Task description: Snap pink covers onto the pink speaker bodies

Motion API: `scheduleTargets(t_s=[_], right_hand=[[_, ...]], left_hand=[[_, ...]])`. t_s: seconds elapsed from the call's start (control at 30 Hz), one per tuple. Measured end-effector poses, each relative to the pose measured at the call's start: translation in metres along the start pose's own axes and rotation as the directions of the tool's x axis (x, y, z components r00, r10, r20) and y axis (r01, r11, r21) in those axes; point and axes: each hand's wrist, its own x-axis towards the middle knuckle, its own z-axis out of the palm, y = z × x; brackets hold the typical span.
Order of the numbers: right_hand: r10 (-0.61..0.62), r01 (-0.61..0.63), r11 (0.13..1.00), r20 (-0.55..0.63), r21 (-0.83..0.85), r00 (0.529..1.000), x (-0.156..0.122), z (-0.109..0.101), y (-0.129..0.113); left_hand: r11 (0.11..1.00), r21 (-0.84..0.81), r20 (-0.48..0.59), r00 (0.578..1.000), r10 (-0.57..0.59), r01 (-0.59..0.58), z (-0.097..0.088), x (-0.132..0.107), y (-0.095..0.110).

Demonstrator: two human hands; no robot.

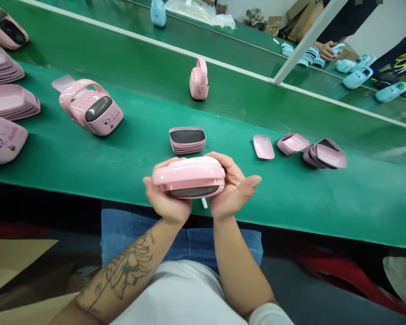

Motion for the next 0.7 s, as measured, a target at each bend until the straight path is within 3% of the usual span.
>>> scheduleTargets(t_s=[0.17, 0.27, 0.33, 0.43, 0.5, 0.57, 0.63, 0.7], right_hand=[[-0.189, 0.189, 0.982, 0.035, -0.007, 0.981, 0.007, 0.010, -0.014], [-0.189, 0.188, 0.982, 0.084, 0.013, 0.978, 0.010, 0.013, -0.011], [-0.139, 0.137, 0.990, 0.066, 0.038, 0.988, 0.013, 0.014, -0.005], [-0.009, 0.007, 0.997, -0.015, -0.080, 1.000, 0.011, 0.008, 0.006], [0.016, -0.017, 0.988, -0.012, -0.154, 1.000, 0.005, -0.001, 0.012], [-0.045, 0.058, 0.979, 0.067, -0.194, 0.997, -0.003, -0.014, 0.016], [-0.095, 0.127, 0.952, 0.123, -0.278, 0.988, -0.009, -0.026, 0.017], [-0.105, 0.134, 0.919, 0.097, -0.370, 0.990, -0.012, -0.037, 0.013]], left_hand=[[0.960, 0.144, 0.110, 0.968, 0.228, -0.242, -0.005, -0.005, 0.009], [0.904, 0.240, 0.043, 0.934, 0.354, -0.354, -0.010, -0.005, -0.002], [0.942, 0.231, -0.006, 0.968, 0.251, -0.243, -0.013, -0.002, -0.012], [0.994, 0.087, -0.020, 0.997, -0.071, 0.073, -0.012, 0.005, -0.028], [0.977, -0.056, -0.064, 0.976, -0.208, 0.205, -0.008, 0.008, -0.033], [0.929, -0.198, -0.074, 0.940, -0.333, 0.314, -0.001, 0.011, -0.036], [0.833, -0.304, 0.031, 0.879, -0.476, 0.462, 0.009, 0.012, -0.037], [0.764, -0.313, 0.179, 0.825, -0.535, 0.564, 0.019, 0.012, -0.038]])
